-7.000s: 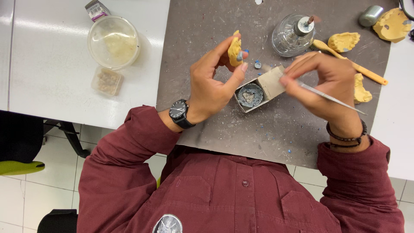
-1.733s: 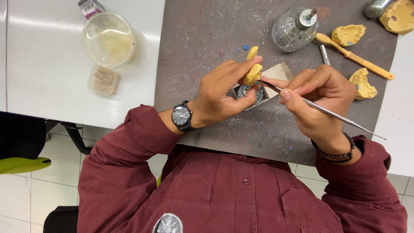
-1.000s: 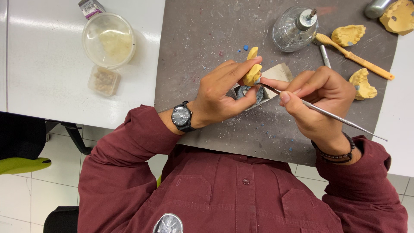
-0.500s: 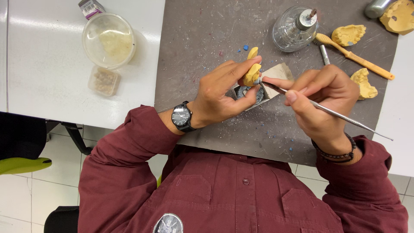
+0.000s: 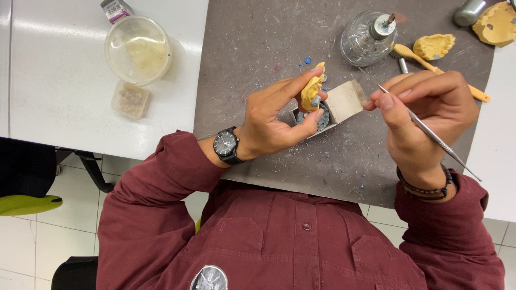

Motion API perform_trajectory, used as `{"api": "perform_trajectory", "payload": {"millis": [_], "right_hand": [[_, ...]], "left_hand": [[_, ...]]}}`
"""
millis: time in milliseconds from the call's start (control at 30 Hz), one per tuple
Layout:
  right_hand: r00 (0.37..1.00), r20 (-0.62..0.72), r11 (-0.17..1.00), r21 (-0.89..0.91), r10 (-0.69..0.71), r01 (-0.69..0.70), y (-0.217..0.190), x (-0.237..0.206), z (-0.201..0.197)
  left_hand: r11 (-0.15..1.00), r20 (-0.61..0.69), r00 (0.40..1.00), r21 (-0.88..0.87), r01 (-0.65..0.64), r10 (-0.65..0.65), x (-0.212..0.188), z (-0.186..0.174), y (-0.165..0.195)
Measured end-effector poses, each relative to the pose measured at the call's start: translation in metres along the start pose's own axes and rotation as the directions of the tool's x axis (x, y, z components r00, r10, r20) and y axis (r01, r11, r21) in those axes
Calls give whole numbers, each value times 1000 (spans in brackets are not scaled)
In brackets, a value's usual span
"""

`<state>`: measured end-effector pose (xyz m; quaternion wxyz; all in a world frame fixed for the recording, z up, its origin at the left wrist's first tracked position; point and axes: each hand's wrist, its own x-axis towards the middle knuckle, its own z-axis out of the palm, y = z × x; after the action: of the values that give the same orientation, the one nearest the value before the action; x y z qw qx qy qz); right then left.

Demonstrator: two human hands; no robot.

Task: The person holds a yellow dental stone model of a dental arch and applies and shapes a blue-gray material onto it. They scoop material from a small box, press it onto the model by hand, and use a metal wax spatula to carve and smooth the added material, repeating the process across the arch.

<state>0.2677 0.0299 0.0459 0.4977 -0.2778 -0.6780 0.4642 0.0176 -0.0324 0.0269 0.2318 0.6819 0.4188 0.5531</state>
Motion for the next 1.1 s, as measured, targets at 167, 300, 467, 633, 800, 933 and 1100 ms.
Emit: {"api": "perform_trajectory", "payload": {"millis": [167,300,467,633,800,933,1100], "right_hand": [[988,54,945,-290,-145,155,6,3,-11],[969,131,851,-463,-210,247,6,7,-14],[945,193,785,-527,-263,325,4,13,-7],[951,212,771,-558,-225,307,-5,17,-2],[944,278,706,-632,-177,318,-20,28,2],[924,375,529,-772,-69,353,-34,39,-1],[933,331,386,-886,143,255,-40,43,-12]], "left_hand": [[1000,11,1000,-1,2,-2,-1,0,-1],[999,-14,999,3,37,-37,-3,4,-3],[933,-41,970,-286,219,-240,-3,11,-6],[850,-43,932,-426,309,-360,-3,13,-10],[861,-48,937,-413,297,-346,-4,13,-12],[884,-58,951,-390,258,-304,-5,14,-13],[903,-90,954,-359,236,-285,-4,13,-14]]}}
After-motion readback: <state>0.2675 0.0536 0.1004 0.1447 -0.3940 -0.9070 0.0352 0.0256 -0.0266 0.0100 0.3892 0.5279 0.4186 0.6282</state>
